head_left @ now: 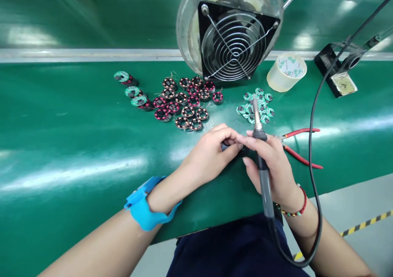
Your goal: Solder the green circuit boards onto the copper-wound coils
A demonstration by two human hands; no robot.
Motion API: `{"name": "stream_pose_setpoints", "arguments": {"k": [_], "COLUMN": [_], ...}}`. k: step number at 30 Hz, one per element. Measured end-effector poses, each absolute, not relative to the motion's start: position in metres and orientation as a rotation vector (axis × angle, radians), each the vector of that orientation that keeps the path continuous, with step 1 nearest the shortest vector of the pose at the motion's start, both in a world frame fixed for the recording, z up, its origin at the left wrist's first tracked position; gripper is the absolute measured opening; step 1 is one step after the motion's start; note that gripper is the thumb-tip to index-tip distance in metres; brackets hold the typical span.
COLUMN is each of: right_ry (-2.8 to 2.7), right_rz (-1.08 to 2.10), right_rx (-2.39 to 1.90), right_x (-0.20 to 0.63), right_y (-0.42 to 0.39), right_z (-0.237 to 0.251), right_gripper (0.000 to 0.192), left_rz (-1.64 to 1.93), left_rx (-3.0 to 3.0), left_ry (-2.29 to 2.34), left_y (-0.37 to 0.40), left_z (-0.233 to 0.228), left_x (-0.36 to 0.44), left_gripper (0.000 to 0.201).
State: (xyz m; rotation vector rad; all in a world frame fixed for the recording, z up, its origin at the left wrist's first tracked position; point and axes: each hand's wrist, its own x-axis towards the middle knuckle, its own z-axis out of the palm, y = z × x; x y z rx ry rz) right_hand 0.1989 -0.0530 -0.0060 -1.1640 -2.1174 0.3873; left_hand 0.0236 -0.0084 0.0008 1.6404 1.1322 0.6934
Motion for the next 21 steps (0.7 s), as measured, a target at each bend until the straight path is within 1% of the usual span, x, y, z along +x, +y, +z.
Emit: {"name": "stream_pose_setpoints", "arguments": {"k": [3,6,11,18,21], "right_ry": [-2.150,-2.121,-2.120,-1.947,-1.849], "right_rz": [0.342,0.315,0.350,0.361,0.358], "right_rx": [-1.169,-1.191,-1.246,-1.218,-1.210], "right_x": [0.1992,0.1990,0.1990,0.2003,0.2014], "right_y": [-0.0545,-0.0535,-0.0522,-0.0544,-0.0562], "right_z": [-0.0056,-0.0056,-0.0031,0.0009,-0.0003], "right_gripper": [0.048,0.048,0.044,0.049,0.046], "left_rz": [0.686,0.665,0.661,0.595,0.589], "left_rx": [1.631,1.631,1.678,1.784,1.789], "left_ry": [1.149,1.178,1.234,1.302,1.302], "left_y": [-0.0079,-0.0081,-0.0086,-0.0099,-0.0095], "left_z": [0.0007,0.0004,0.0026,0.0058,0.0068], "left_x": [0.0233,0.0222,0.0220,0.0235,0.0218], "left_gripper": [0.015,0.014,0.017,0.017,0.016]}}
